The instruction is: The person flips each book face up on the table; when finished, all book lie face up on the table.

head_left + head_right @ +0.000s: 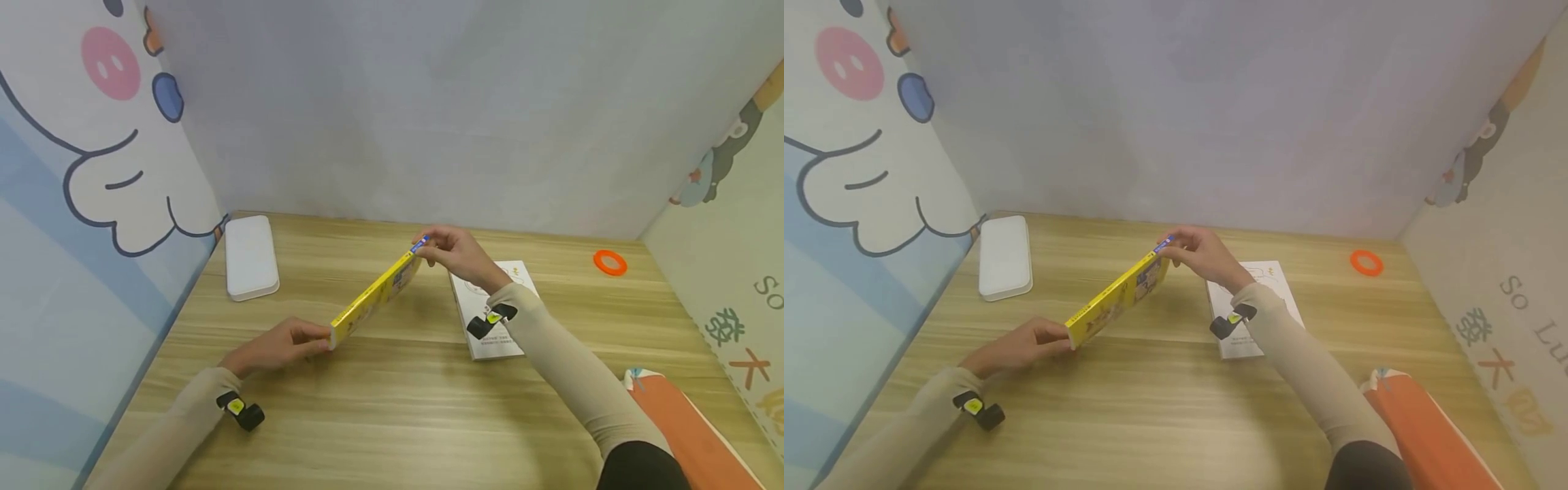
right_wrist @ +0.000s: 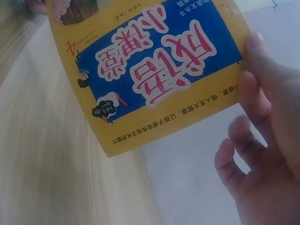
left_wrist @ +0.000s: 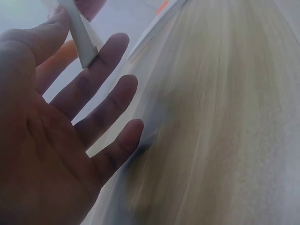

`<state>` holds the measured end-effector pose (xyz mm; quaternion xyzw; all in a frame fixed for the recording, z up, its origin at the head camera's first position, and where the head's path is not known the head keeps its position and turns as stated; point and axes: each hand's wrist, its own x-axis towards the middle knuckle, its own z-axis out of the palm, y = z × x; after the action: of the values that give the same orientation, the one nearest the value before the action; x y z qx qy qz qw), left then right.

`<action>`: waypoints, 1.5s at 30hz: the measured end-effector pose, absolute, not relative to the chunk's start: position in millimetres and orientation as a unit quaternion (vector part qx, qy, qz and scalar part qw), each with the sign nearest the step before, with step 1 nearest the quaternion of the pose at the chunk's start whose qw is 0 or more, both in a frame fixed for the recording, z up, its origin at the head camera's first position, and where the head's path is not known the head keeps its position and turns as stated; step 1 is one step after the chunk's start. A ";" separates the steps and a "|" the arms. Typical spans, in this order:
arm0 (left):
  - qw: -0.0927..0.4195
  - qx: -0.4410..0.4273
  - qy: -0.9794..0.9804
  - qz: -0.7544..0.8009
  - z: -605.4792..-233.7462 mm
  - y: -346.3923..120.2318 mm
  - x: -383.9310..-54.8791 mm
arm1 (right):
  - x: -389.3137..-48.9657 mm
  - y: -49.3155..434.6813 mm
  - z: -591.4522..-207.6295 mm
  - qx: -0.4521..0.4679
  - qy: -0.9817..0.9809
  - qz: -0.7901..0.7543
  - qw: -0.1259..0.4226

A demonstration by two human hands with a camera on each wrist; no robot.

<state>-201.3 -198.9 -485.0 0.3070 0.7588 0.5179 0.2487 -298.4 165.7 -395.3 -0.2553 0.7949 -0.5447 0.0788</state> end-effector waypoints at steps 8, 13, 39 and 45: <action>0.277 0.293 0.746 0.530 -484.5 -197.2 -201.1 | -300.8 165.2 -396.3 -0.245 0.798 -0.549 0.057; 0.281 0.286 0.735 0.547 -485.8 -198.6 -202.0 | -303.8 164.9 -399.0 -0.264 0.784 -0.557 0.066; 0.226 0.253 0.727 0.597 -489.7 -196.4 -194.2 | -302.2 174.5 -411.7 -0.233 0.776 -0.580 0.089; 0.241 0.253 0.734 0.583 -490.4 -194.4 -192.1 | -301.8 174.7 -416.9 -0.225 0.794 -0.557 0.088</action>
<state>-192.1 -194.4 -490.4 0.2531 0.7338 0.5827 0.2407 -301.8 174.7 -416.9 -0.2248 0.7943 -0.5575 0.0880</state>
